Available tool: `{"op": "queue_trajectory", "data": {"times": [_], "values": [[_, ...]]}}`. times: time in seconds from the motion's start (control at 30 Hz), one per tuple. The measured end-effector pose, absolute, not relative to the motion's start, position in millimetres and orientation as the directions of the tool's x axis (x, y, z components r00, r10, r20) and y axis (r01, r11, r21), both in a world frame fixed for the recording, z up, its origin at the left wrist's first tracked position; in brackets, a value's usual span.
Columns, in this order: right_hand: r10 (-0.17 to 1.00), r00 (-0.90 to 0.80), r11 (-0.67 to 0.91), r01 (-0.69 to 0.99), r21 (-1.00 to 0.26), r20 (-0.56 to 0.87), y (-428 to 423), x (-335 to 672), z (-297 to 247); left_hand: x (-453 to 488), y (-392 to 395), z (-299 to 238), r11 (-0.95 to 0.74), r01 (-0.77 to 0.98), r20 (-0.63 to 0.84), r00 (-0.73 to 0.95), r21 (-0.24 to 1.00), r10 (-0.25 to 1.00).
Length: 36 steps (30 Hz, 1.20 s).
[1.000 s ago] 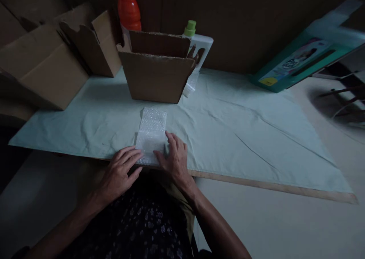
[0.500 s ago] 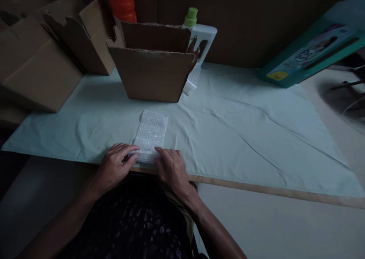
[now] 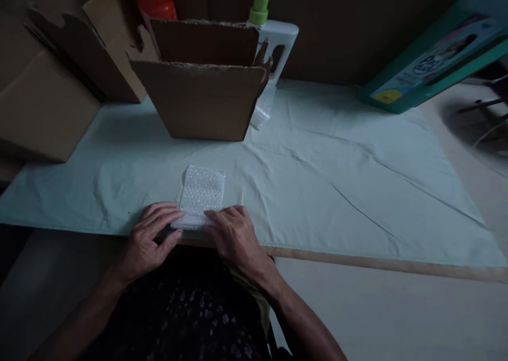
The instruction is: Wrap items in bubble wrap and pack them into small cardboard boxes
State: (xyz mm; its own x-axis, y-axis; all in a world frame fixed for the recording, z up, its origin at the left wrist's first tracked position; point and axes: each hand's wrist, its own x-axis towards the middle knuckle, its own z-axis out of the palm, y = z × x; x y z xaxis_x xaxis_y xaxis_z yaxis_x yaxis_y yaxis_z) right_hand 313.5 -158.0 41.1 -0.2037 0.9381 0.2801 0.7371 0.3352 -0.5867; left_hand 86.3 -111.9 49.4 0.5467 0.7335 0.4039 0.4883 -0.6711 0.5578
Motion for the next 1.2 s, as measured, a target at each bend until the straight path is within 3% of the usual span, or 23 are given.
{"op": "queue_trajectory", "data": {"times": [0.17, 0.33, 0.47, 0.6, 0.77, 0.87, 1.0, 1.1, 1.2], "values": [[0.932, -0.119, 0.287, 0.819, -0.497, 0.342, -163.3, 313.5, 41.7, 93.2, -97.8, 39.0, -0.583, 0.580, 0.361, 0.461, 0.570, 0.811], [0.909, -0.233, 0.348, 0.881, -0.321, 0.346, -158.4, 303.7, 41.3, 102.5, -87.6, 34.0, -0.517, 0.626, 0.389, 0.342, 0.584, 0.855], [0.911, -0.218, 0.358, 0.838, -0.412, 0.350, -149.9, 300.6, 41.7, 95.2, -100.9, 41.7, -0.590, 0.555, 0.400, 0.435, 0.586, 0.807], [0.936, -0.239, 0.345, 0.768, -0.540, 0.258, -149.5, 297.6, 43.8, 84.6, -110.3, 41.4, -0.581, 0.537, 0.370, 0.456, 0.611, 0.810], [0.933, -0.093, 0.226, 0.903, -0.366, 0.346, -152.8, 287.6, 47.5, 89.7, -93.7, 28.9, -0.511, 0.657, 0.376, 0.350, 0.554, 0.858], [0.920, -0.199, 0.301, 0.911, -0.282, 0.338, -149.4, 282.0, 48.3, 96.0, -84.9, 27.1, -0.467, 0.674, 0.374, 0.293, 0.572, 0.880], [0.937, -0.210, 0.291, 0.911, -0.292, 0.277, -132.9, 282.8, 41.6, 94.4, -95.5, 32.4, -0.353, 0.552, 0.342, 0.128, 0.755, 0.931], [0.948, -0.072, 0.211, 0.870, -0.446, 0.309, -125.9, 284.4, 36.7, 90.2, -114.8, 36.5, -0.102, 0.296, 0.098, 0.028, 0.950, 0.995], [0.957, 0.013, 0.185, 0.744, -0.643, 0.291, -133.3, 276.9, 38.0, 94.1, -130.0, 39.4, 0.136, -0.014, -0.133, 0.144, 0.991, 0.981]]}}
